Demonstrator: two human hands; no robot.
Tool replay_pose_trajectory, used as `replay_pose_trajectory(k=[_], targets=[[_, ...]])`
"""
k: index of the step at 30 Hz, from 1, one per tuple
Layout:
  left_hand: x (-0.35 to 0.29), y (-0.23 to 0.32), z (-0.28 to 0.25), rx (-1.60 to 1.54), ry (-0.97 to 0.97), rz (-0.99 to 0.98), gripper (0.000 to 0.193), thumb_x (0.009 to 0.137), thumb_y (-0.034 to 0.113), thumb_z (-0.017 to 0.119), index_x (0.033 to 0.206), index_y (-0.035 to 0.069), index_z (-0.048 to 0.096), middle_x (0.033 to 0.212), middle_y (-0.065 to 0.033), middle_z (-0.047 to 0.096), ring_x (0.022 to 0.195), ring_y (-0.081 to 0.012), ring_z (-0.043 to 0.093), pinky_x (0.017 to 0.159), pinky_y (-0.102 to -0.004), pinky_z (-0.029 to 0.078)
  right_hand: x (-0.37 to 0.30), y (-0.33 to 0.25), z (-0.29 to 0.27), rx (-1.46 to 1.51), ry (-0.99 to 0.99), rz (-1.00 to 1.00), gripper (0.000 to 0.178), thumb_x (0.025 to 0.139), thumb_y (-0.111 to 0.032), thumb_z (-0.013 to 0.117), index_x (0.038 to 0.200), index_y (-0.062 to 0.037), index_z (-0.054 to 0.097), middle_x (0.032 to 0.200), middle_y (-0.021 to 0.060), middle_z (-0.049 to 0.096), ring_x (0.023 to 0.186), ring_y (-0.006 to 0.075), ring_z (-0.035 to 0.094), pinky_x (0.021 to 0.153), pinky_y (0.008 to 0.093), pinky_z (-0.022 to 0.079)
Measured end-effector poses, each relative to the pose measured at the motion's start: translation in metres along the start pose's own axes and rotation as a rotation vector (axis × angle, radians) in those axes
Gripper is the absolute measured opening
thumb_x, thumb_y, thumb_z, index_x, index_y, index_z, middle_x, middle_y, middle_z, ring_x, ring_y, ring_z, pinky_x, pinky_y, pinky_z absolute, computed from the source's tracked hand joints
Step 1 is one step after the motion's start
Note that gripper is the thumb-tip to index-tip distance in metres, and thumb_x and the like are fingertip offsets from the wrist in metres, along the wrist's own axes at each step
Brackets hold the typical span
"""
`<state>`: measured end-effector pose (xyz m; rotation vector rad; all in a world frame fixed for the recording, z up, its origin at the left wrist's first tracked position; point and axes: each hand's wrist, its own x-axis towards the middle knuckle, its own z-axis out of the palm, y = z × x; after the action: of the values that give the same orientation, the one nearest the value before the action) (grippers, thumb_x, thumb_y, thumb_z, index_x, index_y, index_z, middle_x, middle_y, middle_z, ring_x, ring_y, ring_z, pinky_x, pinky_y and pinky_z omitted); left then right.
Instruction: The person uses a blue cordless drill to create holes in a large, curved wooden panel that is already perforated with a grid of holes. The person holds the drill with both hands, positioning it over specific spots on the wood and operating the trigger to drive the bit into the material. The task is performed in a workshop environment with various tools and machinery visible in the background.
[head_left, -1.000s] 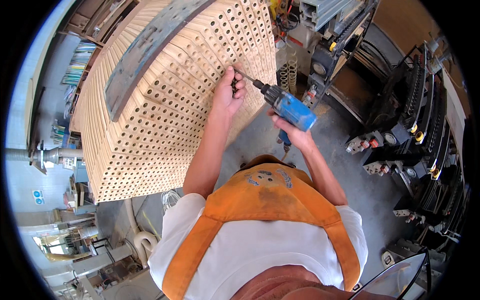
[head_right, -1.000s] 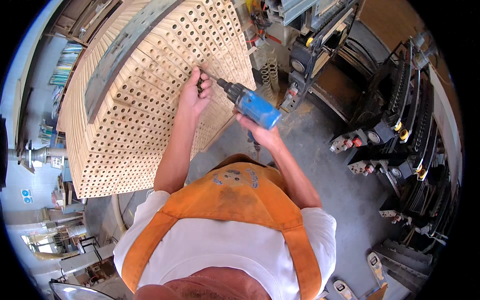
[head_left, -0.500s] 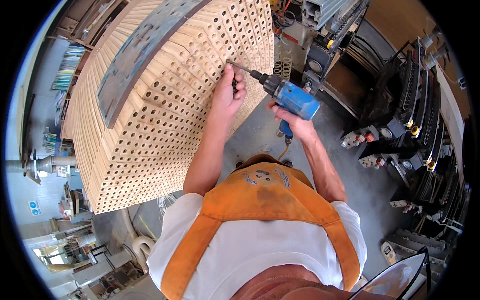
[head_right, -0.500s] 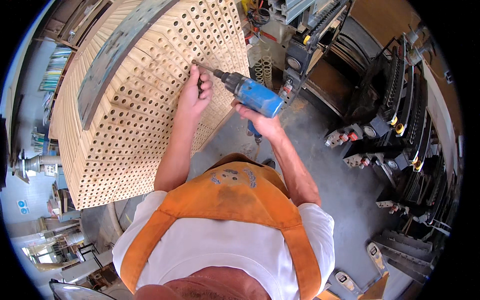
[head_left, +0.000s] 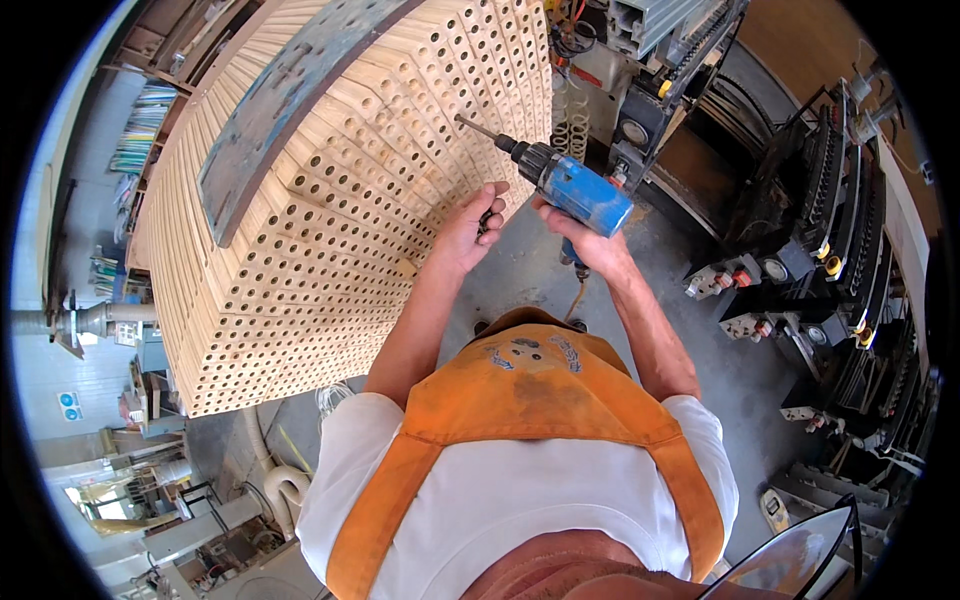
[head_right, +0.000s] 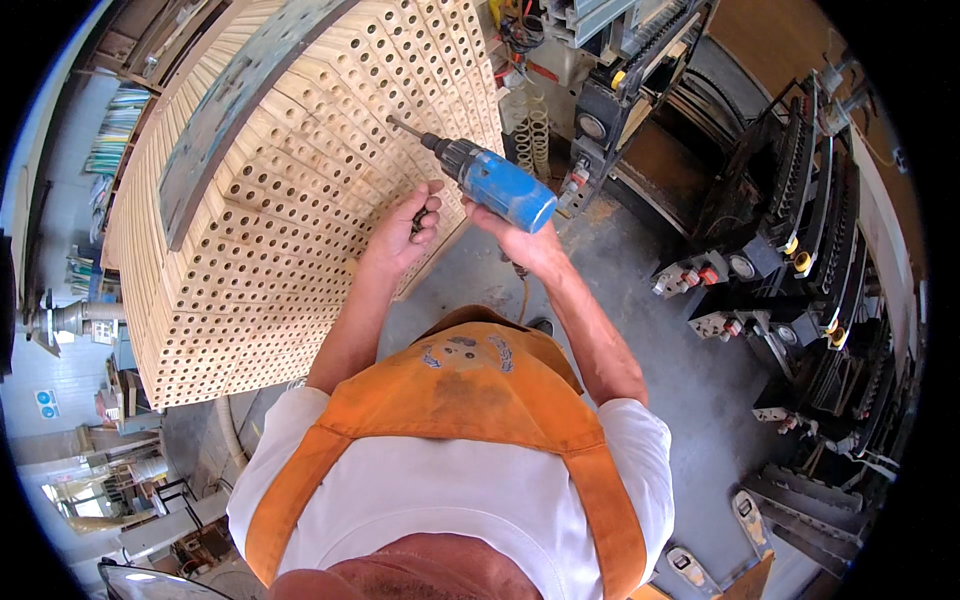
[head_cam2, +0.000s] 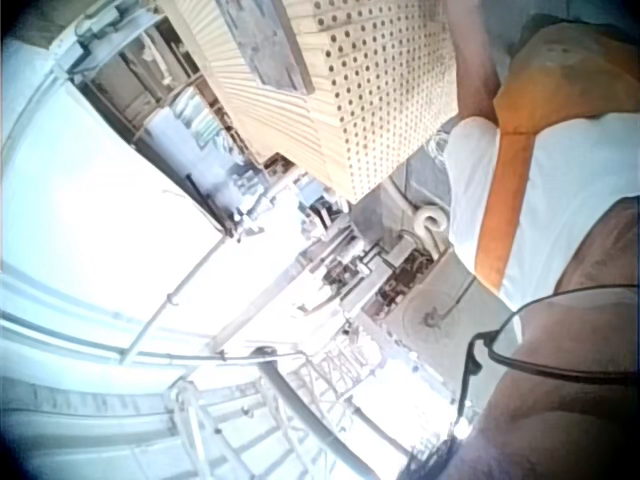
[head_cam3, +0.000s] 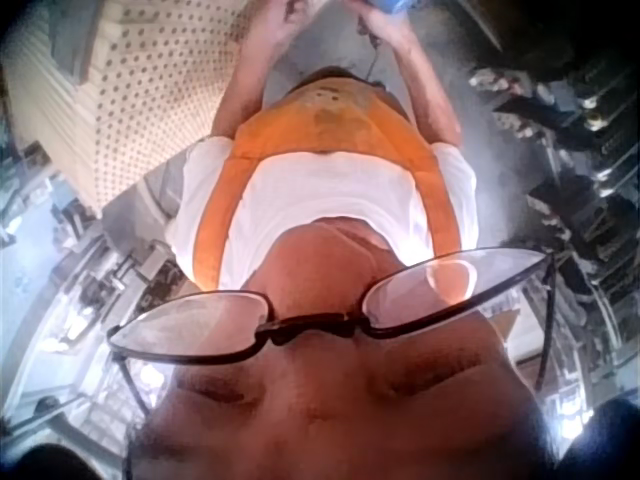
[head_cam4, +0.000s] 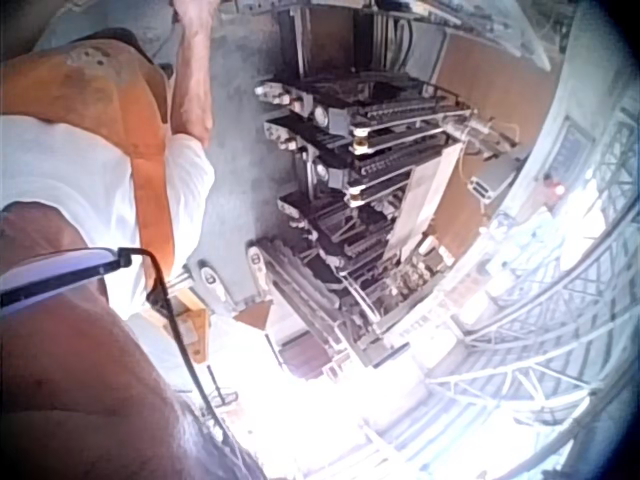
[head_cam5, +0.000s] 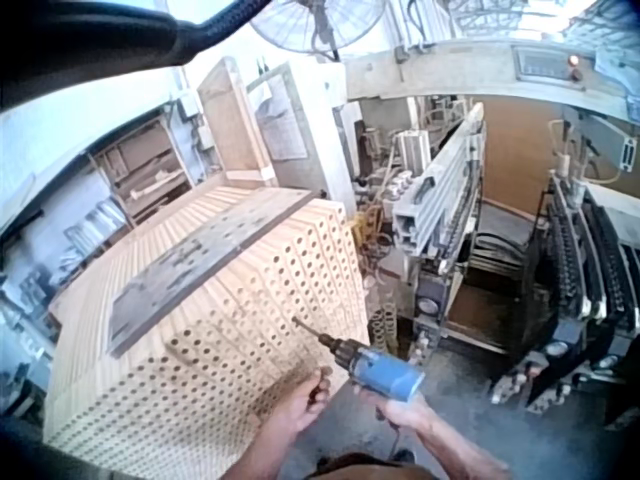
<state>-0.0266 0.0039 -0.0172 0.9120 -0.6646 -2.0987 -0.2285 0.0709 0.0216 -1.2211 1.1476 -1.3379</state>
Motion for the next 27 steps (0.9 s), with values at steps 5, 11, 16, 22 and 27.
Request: replay_pose_trajectory(k=[5, 11, 16, 22, 27], targets=[[-0.006, 0.022, 0.021, 0.071, 0.012, 0.127, 0.025, 0.097, 0.021, 0.052, 0.112, 0.001, 0.056, 0.087, -0.0001, 0.052, 0.064, -0.0053, 0.044, 0.044, -0.0160, 0.033, -0.001, 0.006, -0.004, 0.145, 0.003, 0.057, 0.026, 0.081, -0.007, 0.070, 0.106, -0.0044, 0.064, 0.094, 0.0048, 0.069, 0.077, 0.0101, 0.060, 0.066, 0.0258, 0.049], [0.000, 0.057, 0.025, -0.089, -0.033, 0.284, 0.023, 0.097, 0.022, 0.054, 0.110, 0.004, 0.056, 0.085, 0.0000, 0.053, 0.061, -0.0042, 0.042, 0.044, -0.0159, 0.032, -0.026, 0.003, -0.031, 0.258, -0.113, 0.119, 0.036, 0.080, -0.014, 0.073, 0.113, -0.0052, 0.061, 0.097, 0.0075, 0.068, 0.082, 0.0135, 0.062, 0.066, 0.0270, 0.051], [-0.002, 0.060, 0.026, 0.023, -0.224, 0.220, 0.026, 0.096, 0.026, 0.056, 0.111, 0.005, 0.055, 0.082, 0.0006, 0.052, 0.061, -0.0039, 0.043, 0.044, -0.0157, 0.031, -0.030, 0.013, -0.050, 0.316, -0.134, 0.137, 0.034, 0.080, -0.018, 0.073, 0.109, -0.0041, 0.062, 0.098, 0.0093, 0.068, 0.085, 0.0150, 0.062, 0.067, 0.0281, 0.051], [0.011, 0.057, 0.042, 0.159, -0.017, 0.219, 0.026, 0.098, 0.024, 0.052, 0.114, 0.005, 0.054, 0.083, 0.0008, 0.051, 0.062, -0.0045, 0.044, 0.044, -0.0160, 0.032, -0.035, 0.020, -0.042, -0.024, -0.044, 0.035, 0.027, 0.082, -0.011, 0.071, 0.107, -0.0054, 0.065, 0.098, 0.0071, 0.069, 0.086, 0.0132, 0.062, 0.070, 0.0286, 0.051], [0.025, 0.065, 0.050, -0.154, -0.113, 0.349, 0.023, 0.098, 0.023, 0.050, 0.109, 0.003, 0.054, 0.085, -0.0004, 0.051, 0.064, -0.0057, 0.044, 0.044, -0.0167, 0.032, -0.007, -0.002, -0.002, 0.113, -0.017, 0.027, 0.024, 0.084, -0.006, 0.066, 0.108, -0.0044, 0.064, 0.098, 0.0061, 0.068, 0.085, 0.0116, 0.060, 0.070, 0.0262, 0.049]])
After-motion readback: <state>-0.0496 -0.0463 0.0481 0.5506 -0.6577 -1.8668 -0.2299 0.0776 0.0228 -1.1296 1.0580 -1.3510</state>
